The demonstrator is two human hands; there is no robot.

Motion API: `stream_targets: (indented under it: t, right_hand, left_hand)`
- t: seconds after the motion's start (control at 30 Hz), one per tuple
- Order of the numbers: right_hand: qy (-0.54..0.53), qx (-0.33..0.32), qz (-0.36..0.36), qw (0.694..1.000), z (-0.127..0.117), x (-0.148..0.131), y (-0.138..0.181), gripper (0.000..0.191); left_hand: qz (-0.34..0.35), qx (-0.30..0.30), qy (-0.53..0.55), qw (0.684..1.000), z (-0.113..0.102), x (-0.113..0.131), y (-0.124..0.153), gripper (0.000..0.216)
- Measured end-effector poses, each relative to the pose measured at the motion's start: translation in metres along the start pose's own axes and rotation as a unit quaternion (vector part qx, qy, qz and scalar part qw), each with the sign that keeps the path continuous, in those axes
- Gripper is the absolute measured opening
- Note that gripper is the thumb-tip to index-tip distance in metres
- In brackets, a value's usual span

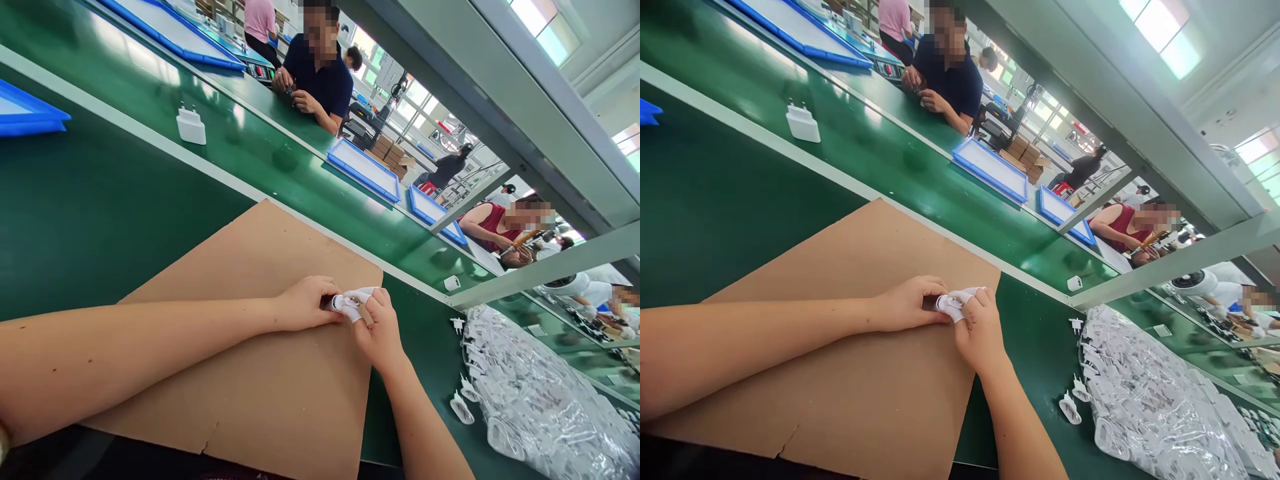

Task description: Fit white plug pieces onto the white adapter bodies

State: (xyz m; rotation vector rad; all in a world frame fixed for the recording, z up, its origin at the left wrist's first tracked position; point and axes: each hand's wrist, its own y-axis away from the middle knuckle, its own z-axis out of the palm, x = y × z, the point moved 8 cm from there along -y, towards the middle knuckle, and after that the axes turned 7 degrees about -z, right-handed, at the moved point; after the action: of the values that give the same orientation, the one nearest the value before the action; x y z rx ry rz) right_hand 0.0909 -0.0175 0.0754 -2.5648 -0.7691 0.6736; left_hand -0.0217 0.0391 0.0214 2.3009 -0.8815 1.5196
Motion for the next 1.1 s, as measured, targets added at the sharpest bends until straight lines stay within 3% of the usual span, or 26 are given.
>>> stream_targets:
  t: [0.3, 0.5, 0.77, 1.0, 1.1]
  right_hand:
    - [0.038, 0.016, -0.021, 0.999, -0.006, -0.008, -0.004, 0.032]
    - [0.043, -0.016, -0.019, 0.999, 0.003, -0.005, -0.006, 0.027]
    - [0.143, -0.055, 0.000, 0.988, 0.004, 0.004, -0.012, 0.021]
    - [0.016, 0.009, 0.139, 0.990, 0.011, 0.019, 0.000, 0.021]
    - [-0.036, 0.056, 0.181, 0.981, -0.006, 0.025, 0.023, 0.044]
  left_hand:
    - [-0.004, 0.008, -0.022, 1.000, 0.000, 0.000, -0.001, 0.026]
    - [0.008, 0.012, -0.014, 1.000, 0.000, -0.003, -0.002, 0.026]
    - [-0.009, 0.003, -0.016, 1.000, 0.001, -0.001, -0.001, 0.021]
    - [-0.021, 0.012, -0.025, 0.999, 0.003, -0.001, -0.001, 0.029]
    - [-0.016, 0.002, -0.046, 0.999, 0.005, 0.003, -0.001, 0.029]
